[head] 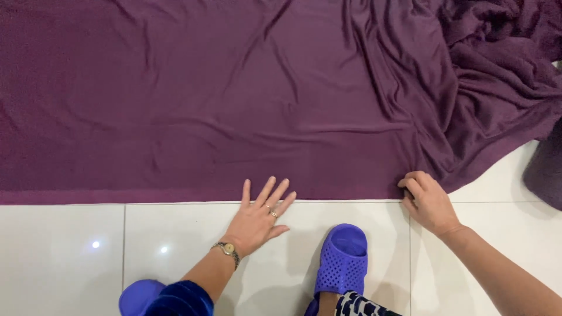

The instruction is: Smoothing out a large piece of purple fabric on a tiled floor and then gathering it together.

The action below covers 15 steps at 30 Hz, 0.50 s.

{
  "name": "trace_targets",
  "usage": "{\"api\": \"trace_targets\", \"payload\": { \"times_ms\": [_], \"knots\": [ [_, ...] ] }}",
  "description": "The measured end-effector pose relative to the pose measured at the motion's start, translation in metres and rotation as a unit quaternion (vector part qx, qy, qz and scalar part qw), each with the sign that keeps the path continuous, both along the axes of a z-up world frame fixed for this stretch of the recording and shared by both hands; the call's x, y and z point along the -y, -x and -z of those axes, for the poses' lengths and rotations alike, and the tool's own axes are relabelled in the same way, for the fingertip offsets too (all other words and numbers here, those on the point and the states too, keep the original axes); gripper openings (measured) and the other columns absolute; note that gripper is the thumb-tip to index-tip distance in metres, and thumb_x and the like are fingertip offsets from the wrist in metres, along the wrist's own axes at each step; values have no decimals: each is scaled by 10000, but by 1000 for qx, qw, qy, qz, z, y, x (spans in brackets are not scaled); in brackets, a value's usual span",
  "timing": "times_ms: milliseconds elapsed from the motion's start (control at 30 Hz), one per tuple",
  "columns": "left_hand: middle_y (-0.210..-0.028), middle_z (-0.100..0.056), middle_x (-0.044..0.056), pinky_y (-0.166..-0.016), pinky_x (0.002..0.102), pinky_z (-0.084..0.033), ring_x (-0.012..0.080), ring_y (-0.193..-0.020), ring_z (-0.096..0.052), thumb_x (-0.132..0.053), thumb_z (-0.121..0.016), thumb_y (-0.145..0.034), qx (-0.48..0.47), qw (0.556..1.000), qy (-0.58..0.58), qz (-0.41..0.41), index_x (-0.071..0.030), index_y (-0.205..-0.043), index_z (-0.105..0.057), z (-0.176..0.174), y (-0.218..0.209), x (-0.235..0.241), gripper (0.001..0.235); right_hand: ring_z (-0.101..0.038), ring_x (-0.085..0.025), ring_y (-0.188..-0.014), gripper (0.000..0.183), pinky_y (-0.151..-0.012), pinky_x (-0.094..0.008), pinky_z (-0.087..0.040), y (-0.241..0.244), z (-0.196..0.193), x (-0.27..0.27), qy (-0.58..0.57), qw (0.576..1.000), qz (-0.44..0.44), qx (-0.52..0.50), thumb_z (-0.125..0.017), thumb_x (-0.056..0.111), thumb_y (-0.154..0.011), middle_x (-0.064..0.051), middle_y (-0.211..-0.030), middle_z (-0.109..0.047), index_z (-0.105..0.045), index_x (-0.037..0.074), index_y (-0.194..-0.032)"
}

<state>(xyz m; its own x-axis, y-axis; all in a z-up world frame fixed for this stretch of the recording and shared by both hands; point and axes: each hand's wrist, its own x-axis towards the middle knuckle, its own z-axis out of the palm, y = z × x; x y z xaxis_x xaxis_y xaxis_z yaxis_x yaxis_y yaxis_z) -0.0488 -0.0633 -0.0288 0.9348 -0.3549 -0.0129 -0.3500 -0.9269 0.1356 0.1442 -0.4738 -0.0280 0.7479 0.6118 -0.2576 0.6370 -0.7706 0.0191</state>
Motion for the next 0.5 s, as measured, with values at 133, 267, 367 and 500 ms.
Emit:
{"api": "trace_targets", "payload": {
  "times_ms": [133, 267, 367, 500],
  "knots": [
    [-1602, -93, 80, -1059, 699, -113, 320, -1453, -89, -553, -523, -866, -93, 988, 35, 115, -242, -1502, -233, -43, -22, -55, 765, -597, -138, -1090, 220, -943, -273, -496, -10, -21, -6, -14, 1000, -8, -22, -604, 182, -789, 33, -1097, -527, -537, 218, -996],
    [-1535, -301, 62, -1019, 599, -288, 285, -1398, -283, -512, -468, -835, -30, 970, -95, 221, -217, -1433, -351, -83, -38, -154, 676, -603, -238, -1004, 238, -917, -333, -469, -36, -71, -3, -144, 984, -27, -99, -567, 30, -749, -64, -1052, -606, -625, 102, -969],
    [-1521, -292, 111, -1011, 555, -327, 322, -1355, -326, -290, -429, -873, -152, 950, -128, 240, -142, -1435, -329, -101, -38, -210, 589, -615, -262, -933, 200, -855, -363, -498, -71, -104, 3, -74, 989, -63, -109, -577, 96, -791, -67, -976, -609, -638, 112, -981],
    [-1404, -461, 70, -890, 427, -481, 247, -1138, -556, -247, -501, -865, -215, 944, -86, 234, -161, -1333, -487, -107, -39, -198, 476, -644, -209, -886, 156, -697, -412, -564, -82, -140, -8, 120, 985, -83, -87, -520, 278, -863, 3, -935, -559, -598, 223, -986]
  ]
}}
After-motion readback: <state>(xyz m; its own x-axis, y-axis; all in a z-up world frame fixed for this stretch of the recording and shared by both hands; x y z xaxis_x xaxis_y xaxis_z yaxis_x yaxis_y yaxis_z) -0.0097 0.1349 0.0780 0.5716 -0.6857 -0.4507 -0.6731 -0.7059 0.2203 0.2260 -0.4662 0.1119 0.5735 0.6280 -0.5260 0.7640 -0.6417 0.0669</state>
